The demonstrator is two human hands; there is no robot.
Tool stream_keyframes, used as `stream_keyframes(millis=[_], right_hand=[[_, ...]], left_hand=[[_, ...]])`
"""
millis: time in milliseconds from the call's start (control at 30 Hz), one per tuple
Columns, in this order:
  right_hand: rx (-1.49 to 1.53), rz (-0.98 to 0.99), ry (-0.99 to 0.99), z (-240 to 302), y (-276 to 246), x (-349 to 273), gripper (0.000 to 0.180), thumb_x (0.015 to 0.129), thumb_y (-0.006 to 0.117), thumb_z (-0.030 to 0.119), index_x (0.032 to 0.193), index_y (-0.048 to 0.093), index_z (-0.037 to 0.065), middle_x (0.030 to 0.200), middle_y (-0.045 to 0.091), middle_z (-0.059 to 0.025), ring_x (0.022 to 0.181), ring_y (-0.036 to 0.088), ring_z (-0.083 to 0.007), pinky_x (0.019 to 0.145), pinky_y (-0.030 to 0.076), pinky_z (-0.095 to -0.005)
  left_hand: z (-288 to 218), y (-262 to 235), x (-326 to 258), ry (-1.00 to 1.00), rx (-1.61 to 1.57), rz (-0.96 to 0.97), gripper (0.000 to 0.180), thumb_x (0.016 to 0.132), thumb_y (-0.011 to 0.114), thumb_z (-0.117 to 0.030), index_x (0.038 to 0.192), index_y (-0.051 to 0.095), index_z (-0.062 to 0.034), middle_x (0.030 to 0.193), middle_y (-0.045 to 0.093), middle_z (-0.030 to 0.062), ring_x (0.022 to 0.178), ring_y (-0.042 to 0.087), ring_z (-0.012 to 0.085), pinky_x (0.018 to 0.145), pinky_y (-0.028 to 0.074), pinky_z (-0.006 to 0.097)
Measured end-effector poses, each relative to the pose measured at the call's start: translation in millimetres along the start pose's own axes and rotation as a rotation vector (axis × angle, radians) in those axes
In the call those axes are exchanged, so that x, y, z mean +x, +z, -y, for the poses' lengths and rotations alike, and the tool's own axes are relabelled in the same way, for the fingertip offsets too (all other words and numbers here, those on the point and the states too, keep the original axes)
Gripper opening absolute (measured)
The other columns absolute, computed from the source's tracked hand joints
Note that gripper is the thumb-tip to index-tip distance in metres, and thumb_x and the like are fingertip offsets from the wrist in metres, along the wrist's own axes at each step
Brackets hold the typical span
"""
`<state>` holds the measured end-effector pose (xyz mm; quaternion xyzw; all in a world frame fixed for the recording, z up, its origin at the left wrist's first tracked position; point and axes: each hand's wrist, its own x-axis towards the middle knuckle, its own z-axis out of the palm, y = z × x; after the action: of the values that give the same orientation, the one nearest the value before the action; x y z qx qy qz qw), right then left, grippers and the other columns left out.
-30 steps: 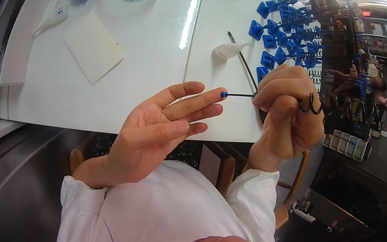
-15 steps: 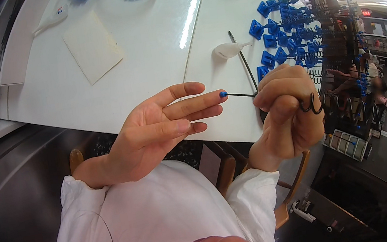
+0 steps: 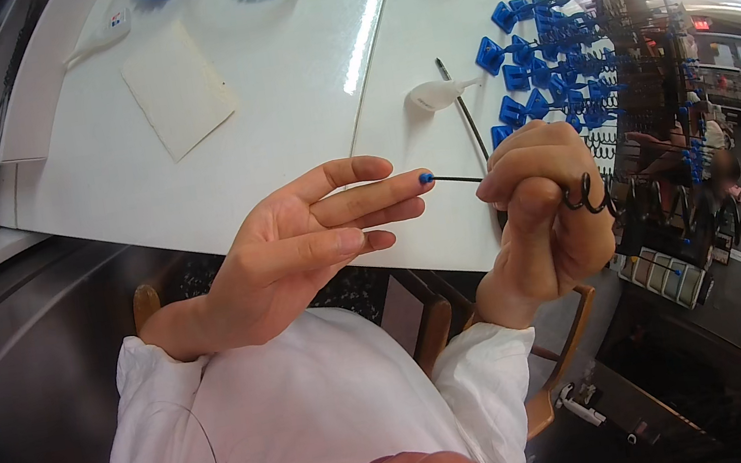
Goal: Assembling small blue plastic components with springs and using a glue applicator at a workbench.
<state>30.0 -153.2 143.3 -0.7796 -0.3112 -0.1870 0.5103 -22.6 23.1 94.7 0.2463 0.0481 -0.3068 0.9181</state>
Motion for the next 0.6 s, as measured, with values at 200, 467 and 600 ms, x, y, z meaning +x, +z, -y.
stream_keyframes(millis=[200,467,600], right_hand=[[-0.015,0.013,0.006,-2.2,-0.9,-1.0,0.038,0.096,0.053,0.029,0.074,0.055,-0.002,0.066,0.054,-0.0085,0.056,0.045,-0.0126,0.05,0.03,-0.0236],[0.008,-0.006,0.0,-5.7,0.1,-3.1,0.038,0.096,0.054,0.029,0.073,0.054,-0.001,0.066,0.056,-0.008,0.057,0.045,-0.0122,0.05,0.03,-0.0232],[-0.041,0.064,0.017,-13.5,-7.1,-4.3,0.016,0.088,0.059,0.009,0.076,0.061,-0.003,0.071,0.061,-0.0088,0.06,0.052,-0.0155,0.051,0.036,-0.0245]], left_hand=[[0.5,-0.5,1.3,0.024,0.064,-0.014,0.056,0.084,0.057,-0.006,0.134,0.033,-0.0028,0.139,0.045,0.0211,0.129,0.044,0.0267,0.103,0.035,0.035],[-0.1,-2.0,2.0,0.019,0.06,0.004,0.056,0.084,0.057,-0.006,0.134,0.032,-0.0032,0.141,0.043,0.021,0.131,0.042,0.0273,0.103,0.035,0.035],[1.3,-5.5,7.7,0.08,0.019,0.01,0.055,0.086,0.056,-0.008,0.135,0.032,-0.0026,0.141,0.042,0.0208,0.131,0.041,0.0281,0.104,0.034,0.035]])
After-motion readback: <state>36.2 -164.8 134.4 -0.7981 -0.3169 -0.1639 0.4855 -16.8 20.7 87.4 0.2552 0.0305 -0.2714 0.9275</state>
